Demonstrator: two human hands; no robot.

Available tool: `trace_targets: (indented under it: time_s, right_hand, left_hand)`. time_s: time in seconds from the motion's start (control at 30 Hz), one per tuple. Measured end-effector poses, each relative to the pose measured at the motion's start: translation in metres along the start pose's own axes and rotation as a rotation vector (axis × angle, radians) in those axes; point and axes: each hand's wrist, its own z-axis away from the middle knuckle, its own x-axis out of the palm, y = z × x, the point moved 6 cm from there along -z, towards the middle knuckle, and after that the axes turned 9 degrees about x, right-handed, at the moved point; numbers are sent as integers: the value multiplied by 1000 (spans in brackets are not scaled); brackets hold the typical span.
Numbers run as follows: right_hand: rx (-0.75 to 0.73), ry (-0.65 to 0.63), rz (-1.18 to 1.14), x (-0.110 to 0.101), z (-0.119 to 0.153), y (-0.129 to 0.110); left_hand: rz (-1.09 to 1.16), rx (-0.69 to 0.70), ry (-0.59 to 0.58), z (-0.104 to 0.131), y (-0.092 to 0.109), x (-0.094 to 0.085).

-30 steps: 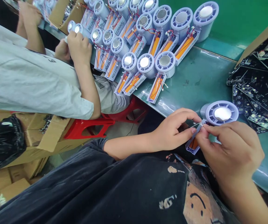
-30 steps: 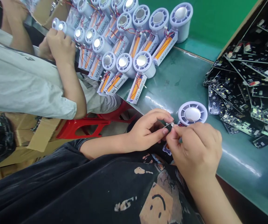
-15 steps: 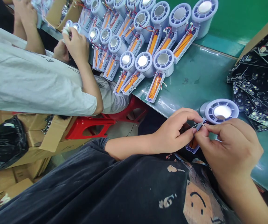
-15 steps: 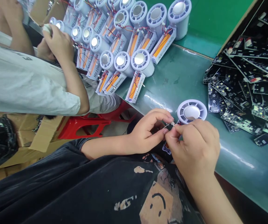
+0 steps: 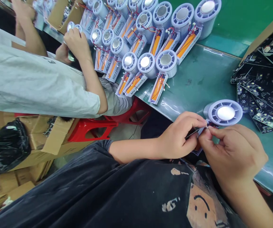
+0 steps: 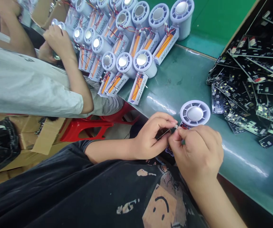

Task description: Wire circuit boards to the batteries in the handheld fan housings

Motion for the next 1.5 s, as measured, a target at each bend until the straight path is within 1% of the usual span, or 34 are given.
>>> trace_targets:
  time_s: [0.17,0.4,0.5,0.57,0.67,0.8,0.87,0.9,0.97,1.0,1.03,1.07,1.13,1.17,1.2,1.23,1.3,1.33,1.37,1.4,1.43,1.5]
  right_hand:
    - [16,0,15,-2,2,0]
    - [20,16,6,-2,2,0]
    - [21,16,2,-3,1,2]
    - [27,-4,-38,-5,0,5]
    - [40,-76,-142,-9,-4,9]
    - [86,-174,-198,-14,-6,17]
    - [106,-190,-185,-16,-4,21]
    - [110,-176,-164,-18,-3,23]
    - [137,-99,-127,-25,1,25]
    - [162,-87,-136,-27,3,26]
    - [186,-111,-175,-26,6,26]
    - [208,-174,-233,-23,9,25]
    - [271,-370,-346,-11,17,24]
    - [324,-456,-384,-6,21,26]
    - [402,-503,-421,-2,25,29]
    - [502,-525,-477,1,29,35]
    - [687,-589,-671,8,37,42]
    - [752,-643,-786,12,40,43]
    - [799,-711,-891,16,43,42]
    - [830,-785,-982,19,46,40]
    - [855,-842,-1053,22,47,37]
    - [886,-896,-1155,25,47,33]
  left_hand:
    - [-15,32,-6,-1,3,2]
    - [45,-44,1,1,1,5]
    - [66,-52,9,1,0,4]
    - [53,-24,12,-1,2,2]
    - [25,33,-11,-5,5,-1]
    - [90,43,-13,-7,5,-2]
    - [153,12,-7,-6,3,-1]
    - [194,-20,-12,-5,0,0]
    - [288,-104,-37,-3,-4,0]
    - [338,-137,-75,-2,-5,0]
    - [384,-157,-147,-1,-4,1]
    - [416,-165,-251,0,-2,3]
    - [417,-161,-510,5,4,7]
    - [388,-151,-616,7,6,7]
    - [343,-137,-664,8,7,5]
    - [291,-116,-645,5,7,1]
    - [200,-29,-506,-4,6,-7]
    - [156,25,-446,-8,6,-9]
    - [105,73,-414,-11,5,-8]
    - [47,109,-415,-13,4,-5]
    - [-13,131,-447,-15,2,1]
    - [-128,135,-541,-17,-4,14]
